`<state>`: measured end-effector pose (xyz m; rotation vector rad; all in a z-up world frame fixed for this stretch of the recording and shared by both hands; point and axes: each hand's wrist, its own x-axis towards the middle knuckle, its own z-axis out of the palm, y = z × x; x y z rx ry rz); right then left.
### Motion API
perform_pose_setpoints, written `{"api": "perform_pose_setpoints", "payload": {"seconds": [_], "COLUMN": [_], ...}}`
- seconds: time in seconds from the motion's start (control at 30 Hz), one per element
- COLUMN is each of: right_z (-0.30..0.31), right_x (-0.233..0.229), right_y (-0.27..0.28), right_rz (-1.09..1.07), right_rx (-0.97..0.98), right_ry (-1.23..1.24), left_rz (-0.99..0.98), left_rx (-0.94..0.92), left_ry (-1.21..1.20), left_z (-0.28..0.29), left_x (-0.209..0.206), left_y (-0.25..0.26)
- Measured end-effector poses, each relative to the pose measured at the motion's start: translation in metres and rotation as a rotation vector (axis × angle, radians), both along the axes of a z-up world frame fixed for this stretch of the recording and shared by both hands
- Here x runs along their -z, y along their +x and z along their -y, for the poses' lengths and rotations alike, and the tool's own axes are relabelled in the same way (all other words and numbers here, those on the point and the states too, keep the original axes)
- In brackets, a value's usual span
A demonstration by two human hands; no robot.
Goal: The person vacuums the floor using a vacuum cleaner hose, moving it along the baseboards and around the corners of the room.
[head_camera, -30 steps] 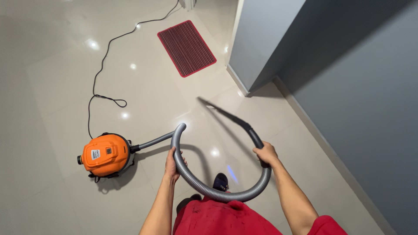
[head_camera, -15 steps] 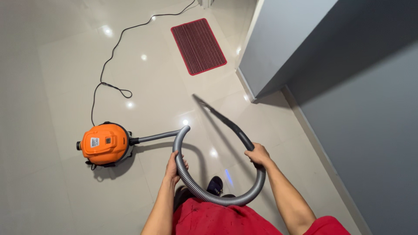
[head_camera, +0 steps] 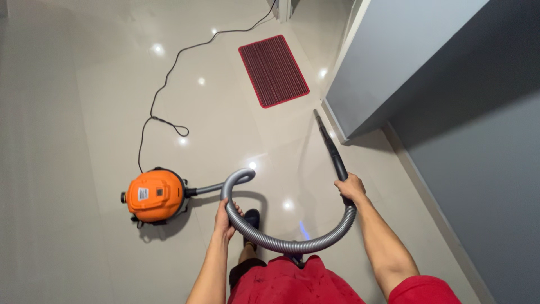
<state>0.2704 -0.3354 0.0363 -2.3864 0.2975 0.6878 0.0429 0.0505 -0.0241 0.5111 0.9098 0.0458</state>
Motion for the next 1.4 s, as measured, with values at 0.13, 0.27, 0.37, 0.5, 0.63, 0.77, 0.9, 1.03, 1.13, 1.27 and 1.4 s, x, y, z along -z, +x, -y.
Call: {"api": "perform_pose_setpoints", "payload": {"seconds": [0.13, 0.27, 0.37, 0.5, 0.63, 0.77, 0.9, 1.03, 1.13, 1.27, 1.4], "right_z": [-0.015, -0.039, -0.056, -0.061, -0.077, -0.095, -0.103, -0.117, -0.131, -0.148, -0.165], "right_x": [0.014, 0.012, 0.01, 0.003, -0.006, 0.001, -0.002, -0.01, -0.006, 0.012, 0.013], "right_y": [0.002, 0.001, 0.011, 0.041, 0.066, 0.072, 0.045, 0.028, 0.043, 0.085, 0.121], "right_rz": [-0.008, -0.074, -0.086, -0.024, -0.009, -0.029, -0.026, -0.043, -0.03, 0.048, 0.039], "right_rx": [-0.087, -0.094, -0.092, 0.007, 0.082, 0.093, -0.001, 0.083, 0.068, 0.017, -0.104], "right_ry": [0.152, 0.177, 0.104, 0.067, -0.069, -0.1, -0.156, -0.215, -0.276, -0.347, -0.344], "left_rz": [0.002, -0.041, -0.119, -0.223, -0.292, -0.26, -0.297, -0.296, -0.272, -0.333, -0.303], "left_rx": [0.05, 0.142, 0.25, 0.395, 0.485, 0.578, 0.659, 0.71, 0.759, 0.793, 0.746], "left_ry": [-0.031, -0.018, 0.05, 0.149, 0.207, 0.27, 0.329, 0.299, 0.313, 0.373, 0.366], "left_z": [-0.02, -0.034, -0.048, -0.071, -0.096, -0.123, -0.135, -0.134, -0.135, -0.146, -0.154], "left_x": [0.003, 0.001, -0.001, -0.021, -0.028, -0.005, -0.003, -0.01, -0.023, -0.029, -0.022], "left_y": [0.018, 0.049, 0.069, 0.084, 0.097, 0.1, 0.112, 0.127, 0.135, 0.138, 0.132]}}
